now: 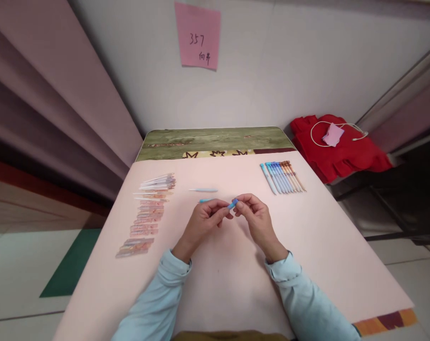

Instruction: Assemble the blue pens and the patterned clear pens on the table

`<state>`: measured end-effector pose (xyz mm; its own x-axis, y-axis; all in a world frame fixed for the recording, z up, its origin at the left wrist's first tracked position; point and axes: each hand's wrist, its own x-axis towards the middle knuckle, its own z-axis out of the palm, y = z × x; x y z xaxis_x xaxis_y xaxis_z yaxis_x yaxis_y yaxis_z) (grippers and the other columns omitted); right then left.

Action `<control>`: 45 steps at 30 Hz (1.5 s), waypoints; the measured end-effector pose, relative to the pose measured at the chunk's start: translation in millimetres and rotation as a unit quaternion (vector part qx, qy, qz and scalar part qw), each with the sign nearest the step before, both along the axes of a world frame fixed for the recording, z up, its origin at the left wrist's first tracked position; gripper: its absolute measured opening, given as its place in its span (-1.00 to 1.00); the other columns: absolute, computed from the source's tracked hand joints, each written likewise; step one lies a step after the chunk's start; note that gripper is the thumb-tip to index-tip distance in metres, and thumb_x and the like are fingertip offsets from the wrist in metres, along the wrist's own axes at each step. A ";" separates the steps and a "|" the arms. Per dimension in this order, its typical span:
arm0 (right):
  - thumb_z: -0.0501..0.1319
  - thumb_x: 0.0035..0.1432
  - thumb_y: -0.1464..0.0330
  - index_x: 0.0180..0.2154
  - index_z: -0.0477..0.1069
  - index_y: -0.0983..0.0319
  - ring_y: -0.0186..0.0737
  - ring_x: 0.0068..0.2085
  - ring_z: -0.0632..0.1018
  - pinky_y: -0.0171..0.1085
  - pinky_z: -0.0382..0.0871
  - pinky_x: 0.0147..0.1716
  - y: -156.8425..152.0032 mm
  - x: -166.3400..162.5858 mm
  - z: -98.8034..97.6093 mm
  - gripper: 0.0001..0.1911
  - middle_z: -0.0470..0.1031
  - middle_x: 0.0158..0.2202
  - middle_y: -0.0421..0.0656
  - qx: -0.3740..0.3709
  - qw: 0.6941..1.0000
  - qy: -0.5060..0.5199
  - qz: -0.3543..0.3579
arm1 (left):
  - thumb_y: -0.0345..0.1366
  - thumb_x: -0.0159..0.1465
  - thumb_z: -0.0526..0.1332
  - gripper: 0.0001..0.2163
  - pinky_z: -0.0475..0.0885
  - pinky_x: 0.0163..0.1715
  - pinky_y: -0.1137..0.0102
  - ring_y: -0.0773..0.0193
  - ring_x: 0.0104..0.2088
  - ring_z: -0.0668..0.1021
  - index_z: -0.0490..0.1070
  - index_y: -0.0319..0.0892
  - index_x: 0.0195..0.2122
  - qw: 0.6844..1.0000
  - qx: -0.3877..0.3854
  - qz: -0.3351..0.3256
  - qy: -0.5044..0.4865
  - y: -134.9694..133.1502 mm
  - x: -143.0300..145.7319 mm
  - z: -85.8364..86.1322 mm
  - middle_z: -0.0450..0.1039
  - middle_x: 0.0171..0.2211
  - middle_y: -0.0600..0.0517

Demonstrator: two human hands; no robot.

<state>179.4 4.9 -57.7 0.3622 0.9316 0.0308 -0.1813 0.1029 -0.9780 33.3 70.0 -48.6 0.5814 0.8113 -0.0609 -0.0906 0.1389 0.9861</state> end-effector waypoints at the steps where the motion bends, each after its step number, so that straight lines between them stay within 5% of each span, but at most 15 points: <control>1: 0.31 0.12 0.15 -0.23 0.46 0.18 -0.27 -0.37 0.50 -0.25 0.44 -0.33 0.0 -0.2 -0.5 -0.74 0.51 -0.39 -0.19 0.001 1.000 0.001 0.000 | -0.17 0.14 0.35 -0.81 0.25 -0.66 0.51 0.38 -0.62 0.40 0.60 -0.17 -0.30 1.000 -0.008 -0.001 -0.005 -0.9 0.9 0.7 0.56 -0.48 -0.07; 5: 0.27 0.17 0.13 -0.11 0.45 0.18 -0.29 -0.44 0.48 -0.26 0.42 -0.38 -0.6 -1.4 -1.8 -0.67 0.46 -0.49 -0.23 0.014 1.000 0.021 -0.006 | -0.16 0.16 0.33 -0.81 0.21 -0.67 0.51 0.40 -0.63 0.38 0.57 -0.18 -0.32 0.999 -0.033 -0.006 -0.019 -5.4 3.5 5.2 0.54 -0.50 -0.04; 8: 0.20 0.22 0.10 -0.11 0.46 0.20 -0.32 -0.43 0.48 -0.28 0.41 -0.40 -0.9 -1.5 -2.2 -0.66 0.49 -0.38 -0.16 0.022 0.998 0.050 -0.028 | -0.14 0.21 0.28 -0.78 0.21 -0.65 0.50 0.40 -0.61 0.38 0.55 -0.20 -0.31 0.997 -0.061 0.007 -0.043 -7.1 4.2 6.1 0.54 -0.46 -0.06; 12: 0.20 0.22 0.09 -0.24 0.46 0.22 -0.35 -0.45 0.46 -0.34 0.37 -0.47 -1.5 -3.9 -5.2 -0.68 0.50 -0.36 -0.14 -0.007 0.999 0.031 -0.036 | -0.17 0.25 0.24 -0.77 0.22 -0.61 0.51 0.43 -0.56 0.39 0.53 -0.23 -0.22 0.978 -0.133 0.083 -0.137 -6.4 6.7 1.0 0.54 -0.39 -0.06; 15: 0.27 0.15 0.12 -0.35 0.45 0.23 -0.36 -0.52 0.42 -0.37 0.30 -0.54 -2.9 -11.2 -9.1 -0.71 0.47 -0.47 -0.19 -0.057 0.997 -0.030 0.030 | -0.22 0.22 0.28 -0.80 0.30 -0.50 0.51 0.43 -0.49 0.42 0.50 -0.21 -0.20 0.958 -0.156 0.138 -0.197 -6.1 10.2 -3.6 0.53 -0.34 -0.03; 19: 0.37 0.04 0.20 -0.36 0.47 0.23 -0.35 -0.52 0.40 -0.36 0.26 -0.55 -5.3 -25.9 -11.6 -0.76 0.45 -0.51 -0.23 -0.084 0.987 -0.090 0.101 | -0.24 0.18 0.31 -0.80 0.35 -0.39 0.49 0.42 -0.42 0.44 0.47 -0.18 -0.19 0.943 -0.170 0.177 -0.226 -8.6 14.2 -6.6 0.51 -0.28 0.00; 28: 0.33 0.05 0.17 -0.37 0.46 0.24 -0.38 -0.54 0.35 -0.39 0.22 -0.57 -5.0 -28.8 -19.1 -0.74 0.45 -0.50 -0.24 -0.087 0.985 -0.132 0.062 | -0.13 0.23 0.26 -0.74 0.40 -0.14 0.35 0.28 -0.22 0.53 0.50 -0.19 -0.16 0.951 -0.139 0.188 -0.201 -6.2 13.1 -12.6 0.54 -0.16 -0.08; 35: 0.35 0.02 0.17 -0.35 0.47 0.25 -0.37 -0.53 0.35 -0.38 0.26 -0.52 -3.0 -13.8 -20.2 -0.73 0.39 -0.56 -0.26 -0.087 0.983 -0.162 -0.024 | -0.10 0.23 0.26 -0.70 0.45 -0.21 0.29 0.21 -0.24 0.56 0.50 -0.22 -0.17 0.962 -0.069 0.216 -0.151 14.5 -7.5 -7.6 0.56 -0.20 -0.13; 40: 0.34 0.03 0.19 -0.38 0.47 0.25 -0.39 -0.57 0.33 -0.40 0.20 -0.60 -4.8 -28.5 -17.1 -0.75 0.39 -0.57 -0.26 -0.096 0.986 -0.123 0.053 | -0.07 0.23 0.26 -0.67 0.48 -0.20 0.28 0.20 -0.24 0.58 0.48 -0.24 -0.14 0.962 -0.132 0.189 -0.148 2.9 1.9 -5.9 0.56 -0.20 -0.14; 45: 0.34 0.03 0.20 -0.39 0.47 0.25 -0.37 -0.57 0.38 -0.39 0.24 -0.59 -6.3 -38.5 -18.3 -0.76 0.42 -0.57 -0.25 -0.089 0.985 -0.085 0.122 | -0.10 0.18 0.31 -0.66 0.47 -0.37 0.40 0.33 -0.40 0.55 0.45 -0.21 -0.12 0.937 -0.186 0.230 -0.187 -7.8 10.9 -5.9 0.56 -0.27 -0.06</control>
